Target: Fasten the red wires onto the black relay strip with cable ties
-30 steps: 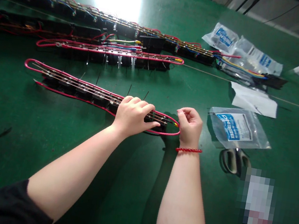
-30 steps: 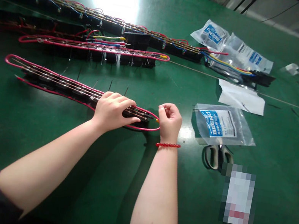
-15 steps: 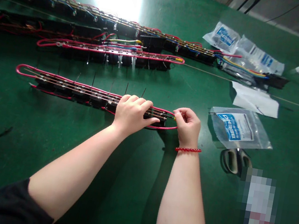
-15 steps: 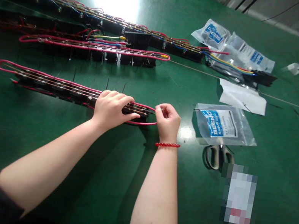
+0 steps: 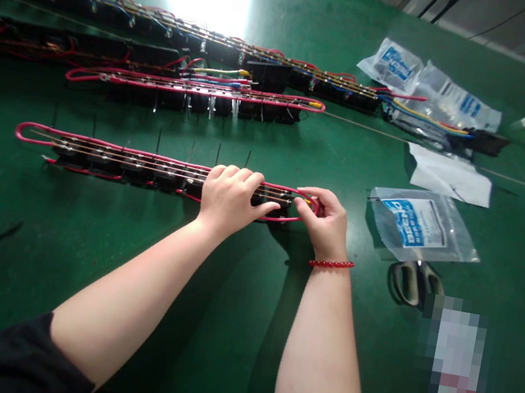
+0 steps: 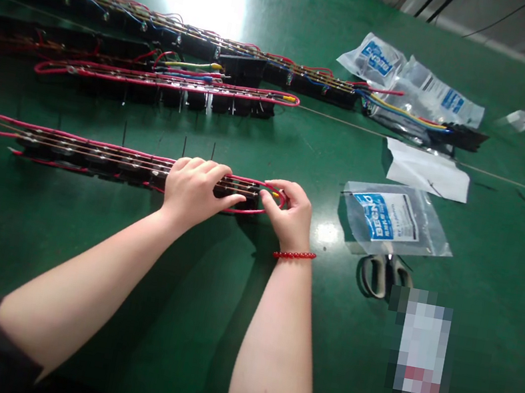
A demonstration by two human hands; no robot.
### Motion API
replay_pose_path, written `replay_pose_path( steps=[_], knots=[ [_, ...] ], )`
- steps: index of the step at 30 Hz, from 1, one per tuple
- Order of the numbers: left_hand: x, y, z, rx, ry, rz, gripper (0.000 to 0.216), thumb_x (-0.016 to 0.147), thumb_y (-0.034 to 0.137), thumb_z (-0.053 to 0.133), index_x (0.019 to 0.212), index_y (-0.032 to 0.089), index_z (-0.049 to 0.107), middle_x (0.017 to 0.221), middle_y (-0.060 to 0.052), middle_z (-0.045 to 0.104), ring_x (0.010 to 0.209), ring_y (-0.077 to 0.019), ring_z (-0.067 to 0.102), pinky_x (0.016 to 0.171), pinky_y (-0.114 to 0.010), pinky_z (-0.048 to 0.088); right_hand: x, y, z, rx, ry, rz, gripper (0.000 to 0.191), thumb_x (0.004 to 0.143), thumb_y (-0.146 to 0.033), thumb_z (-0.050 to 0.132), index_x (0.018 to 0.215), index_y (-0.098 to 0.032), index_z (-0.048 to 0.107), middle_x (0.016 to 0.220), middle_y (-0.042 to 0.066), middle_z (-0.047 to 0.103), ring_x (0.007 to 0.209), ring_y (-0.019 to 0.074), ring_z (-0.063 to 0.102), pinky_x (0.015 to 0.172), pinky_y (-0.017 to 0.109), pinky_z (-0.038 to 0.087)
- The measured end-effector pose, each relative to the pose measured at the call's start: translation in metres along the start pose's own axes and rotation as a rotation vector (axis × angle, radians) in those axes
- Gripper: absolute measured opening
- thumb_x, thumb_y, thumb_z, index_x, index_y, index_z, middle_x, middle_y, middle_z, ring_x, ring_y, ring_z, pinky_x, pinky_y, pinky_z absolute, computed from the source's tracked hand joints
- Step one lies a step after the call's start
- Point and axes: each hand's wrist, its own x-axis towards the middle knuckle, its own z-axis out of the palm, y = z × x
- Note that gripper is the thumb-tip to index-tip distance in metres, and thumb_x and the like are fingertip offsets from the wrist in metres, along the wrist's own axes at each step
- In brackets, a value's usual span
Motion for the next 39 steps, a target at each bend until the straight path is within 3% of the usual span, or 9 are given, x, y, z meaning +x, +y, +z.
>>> replay_pose_path(
  steps=[5,10,22,31,39],
  knots=[
    [0.0010,0.0004,-0.0009,0.048,-0.029,-0.022,0.044,0.084,0.064,0.062,0.101,0.024,0.067,0.100,-0.008,0.073,0.094,-0.0289,0.062,0.085,-0.043,0.037,0.0010,-0.0010,-0.0015,-0.053,-0.052,-0.055,0.035,0.075,-0.041,0.078,0.105,-0.025,0.071,0.101,0.004,0.068,0.089,0.0202,0.065,0.075,0.034,0.056],
    [0.0012,0.0011,-0.0017,0.054,-0.045,-0.018,0.042,0.085,0.063,0.061,0.102,0.025,0.067,0.102,-0.007,0.073,0.096,-0.0293,0.062,0.087,-0.044,0.036,0.0009,-0.0020,-0.0031,-0.067,-0.087,-0.059,0.040,0.073,-0.042,0.079,0.109,-0.027,0.071,0.100,0.004,0.067,0.091,0.0215,0.064,0.070,0.033,0.056],
    [0.0011,-0.0006,0.0003,0.052,-0.026,0.004,0.042,0.084,0.062,0.063,0.102,0.025,0.068,0.102,-0.008,0.073,0.095,-0.0288,0.061,0.086,-0.043,0.037,0.0015,0.0008,-0.0031,-0.095,-0.099,-0.080,0.038,0.073,-0.036,0.080,0.108,-0.027,0.071,0.097,0.003,0.066,0.086,0.0201,0.063,0.068,0.033,0.054],
    [0.0011,-0.0022,-0.0008,0.025,-0.043,0.036,0.041,0.087,0.060,0.059,0.107,0.025,0.067,0.104,-0.008,0.074,0.098,-0.0293,0.062,0.088,-0.044,0.038,0.0013,0.0028,-0.0022,-0.030,-0.079,-0.072,0.031,0.070,-0.034,0.081,0.099,-0.026,0.072,0.094,0.002,0.064,0.089,0.0201,0.064,0.079,0.037,0.057],
    [0.0005,-0.0017,-0.0011,-0.008,-0.035,0.038,0.038,0.088,0.057,0.060,0.108,0.025,0.064,0.105,-0.006,0.074,0.099,-0.0288,0.063,0.088,-0.043,0.038,0.0008,0.0058,-0.0016,-0.024,-0.067,-0.071,0.031,0.070,-0.033,0.080,0.099,-0.027,0.071,0.094,0.001,0.063,0.088,0.0197,0.064,0.079,0.037,0.057]
  ],
)
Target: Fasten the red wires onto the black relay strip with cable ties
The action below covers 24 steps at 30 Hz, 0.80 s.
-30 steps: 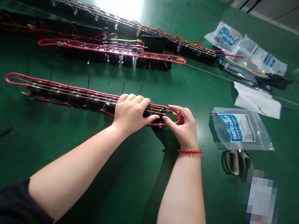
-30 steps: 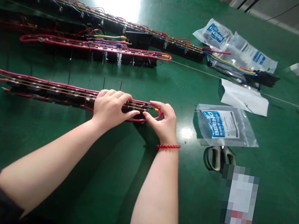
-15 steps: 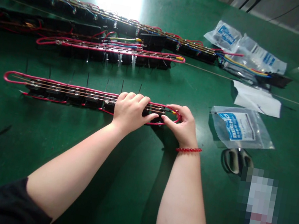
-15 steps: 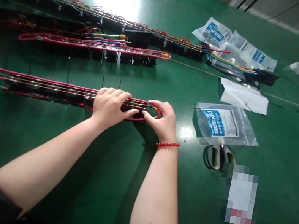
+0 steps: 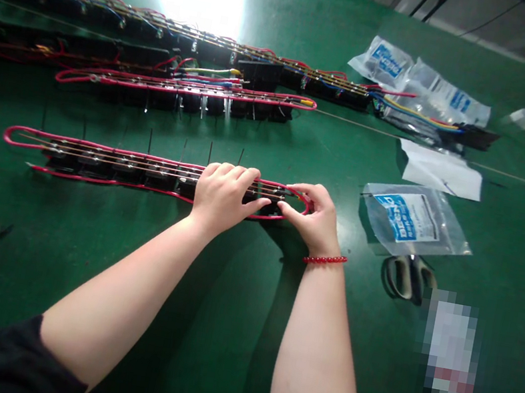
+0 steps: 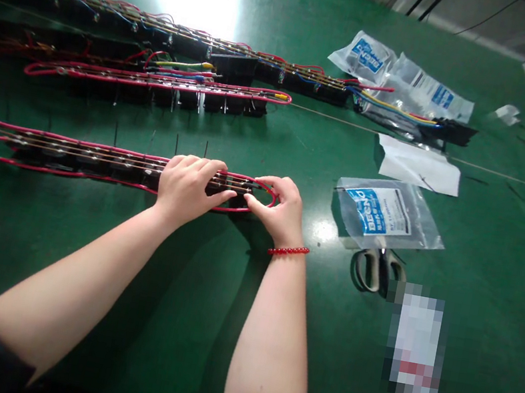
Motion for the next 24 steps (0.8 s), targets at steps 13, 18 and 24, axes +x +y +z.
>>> replay_pose_path(
  steps=[13,18,24],
  knots=[
    [0.0019,0.0011,-0.0016,0.015,-0.010,-0.014,0.034,0.087,0.056,0.062,0.103,0.026,0.064,0.100,-0.005,0.074,0.096,-0.0279,0.063,0.086,-0.042,0.038,0.0003,-0.0034,-0.0005,0.011,-0.008,0.018,0.030,0.070,-0.033,0.080,0.098,-0.026,0.071,0.096,0.002,0.063,0.090,0.0197,0.064,0.080,0.038,0.057],
    [0.0017,0.0009,-0.0013,0.008,-0.013,-0.016,0.034,0.087,0.056,0.062,0.103,0.026,0.064,0.101,-0.006,0.074,0.096,-0.0280,0.063,0.087,-0.042,0.038,0.0005,-0.0041,-0.0009,-0.007,-0.016,0.023,0.030,0.071,-0.035,0.079,0.098,-0.026,0.071,0.096,0.002,0.064,0.091,0.0206,0.064,0.079,0.038,0.057],
    [0.0018,0.0014,-0.0017,-0.004,-0.021,-0.017,0.034,0.087,0.055,0.062,0.105,0.026,0.065,0.102,-0.006,0.074,0.097,-0.0281,0.063,0.087,-0.042,0.038,0.0008,-0.0032,-0.0012,-0.007,-0.019,0.017,0.030,0.071,-0.034,0.079,0.099,-0.026,0.071,0.096,0.002,0.064,0.090,0.0202,0.064,0.078,0.037,0.056]
  ],
)
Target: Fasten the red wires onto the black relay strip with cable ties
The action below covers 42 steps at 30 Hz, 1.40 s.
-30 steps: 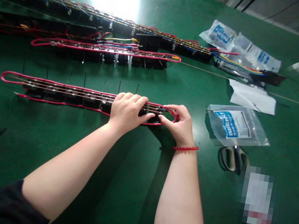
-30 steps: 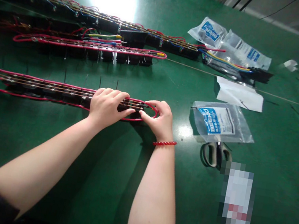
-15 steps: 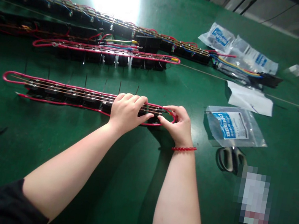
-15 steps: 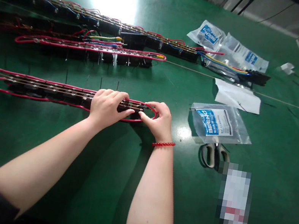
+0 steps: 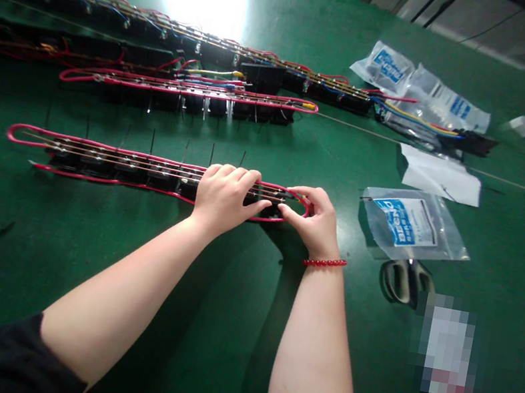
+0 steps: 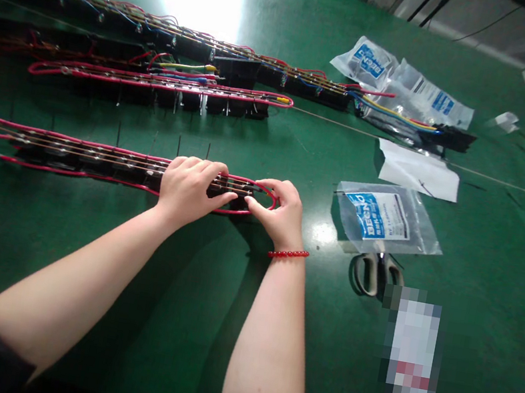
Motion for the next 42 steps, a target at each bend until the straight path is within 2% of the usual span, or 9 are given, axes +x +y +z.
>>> replay_pose_path(
  steps=[20,26,35,42],
  knots=[
    [-0.0009,-0.0006,0.0004,-0.017,0.018,0.010,0.033,0.088,0.053,0.062,0.106,0.026,0.065,0.108,-0.007,0.072,0.107,-0.0295,0.059,0.092,-0.045,0.037,0.0005,0.0002,0.0010,0.022,0.006,0.007,0.031,0.070,-0.035,0.080,0.099,-0.027,0.071,0.097,0.002,0.064,0.092,0.0204,0.064,0.082,0.038,0.057],
    [-0.0011,0.0005,-0.0017,-0.025,0.023,0.009,0.030,0.088,0.052,0.061,0.104,0.027,0.064,0.112,-0.007,0.071,0.111,-0.0301,0.057,0.097,-0.046,0.034,0.0003,-0.0012,0.0012,0.022,0.009,0.015,0.031,0.070,-0.035,0.080,0.099,-0.026,0.071,0.095,0.001,0.063,0.087,0.0191,0.064,0.078,0.037,0.057],
    [-0.0026,0.0007,-0.0009,-0.021,0.069,-0.025,0.036,0.083,0.052,0.069,0.110,0.028,0.065,0.121,-0.010,0.064,0.119,-0.0337,0.050,0.102,-0.050,0.032,0.0007,-0.0007,0.0011,0.010,0.007,0.016,0.032,0.070,-0.035,0.080,0.099,-0.026,0.071,0.096,0.001,0.064,0.089,0.0196,0.064,0.082,0.038,0.058],
    [-0.0039,-0.0002,0.0017,-0.007,0.070,-0.052,0.039,0.084,0.057,0.064,0.110,0.028,0.064,0.122,-0.011,0.060,0.119,-0.0341,0.047,0.104,-0.051,0.031,0.0004,0.0003,0.0013,0.022,0.008,0.011,0.032,0.070,-0.035,0.080,0.100,-0.026,0.071,0.096,0.001,0.063,0.090,0.0195,0.065,0.083,0.038,0.058]
  ],
)
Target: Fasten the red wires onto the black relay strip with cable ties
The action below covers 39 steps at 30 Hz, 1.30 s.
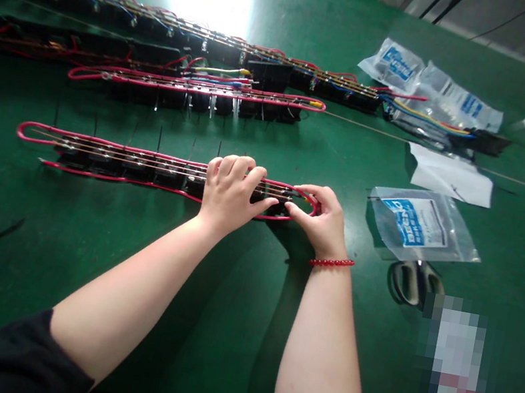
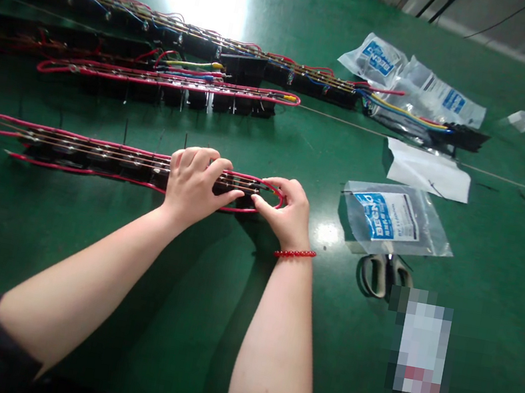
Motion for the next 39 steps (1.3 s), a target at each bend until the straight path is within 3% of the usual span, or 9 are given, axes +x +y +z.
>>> replay_pose_path(
  steps=[8,23,39],
  knots=[
    [0.0013,0.0001,-0.0009,-0.002,-0.040,0.005,0.038,0.086,0.057,0.062,0.110,0.028,0.065,0.118,-0.010,0.061,0.112,-0.0333,0.049,0.100,-0.050,0.033,-0.0004,-0.0032,0.0008,0.010,0.007,0.014,0.032,0.070,-0.035,0.081,0.098,-0.026,0.071,0.095,0.001,0.062,0.088,0.0188,0.064,0.082,0.037,0.059],
    [0.0010,-0.0012,0.0008,0.038,0.031,0.092,0.035,0.088,0.055,0.061,0.105,0.024,0.065,0.113,-0.009,0.065,0.106,-0.0287,0.054,0.095,-0.043,0.038,-0.0001,-0.0036,0.0018,0.046,0.016,-0.003,0.032,0.069,-0.030,0.082,0.098,-0.025,0.071,0.095,0.001,0.062,0.090,0.0184,0.064,0.087,0.037,0.059],
    [0.0019,-0.0003,-0.0003,0.050,-0.028,0.092,0.036,0.089,0.055,0.060,0.110,0.025,0.064,0.114,-0.009,0.067,0.109,-0.0308,0.052,0.093,-0.045,0.038,0.0000,-0.0027,0.0014,0.040,0.011,-0.008,0.031,0.070,-0.031,0.081,0.099,-0.026,0.071,0.095,0.001,0.062,0.089,0.0180,0.063,0.086,0.036,0.058]
  ],
)
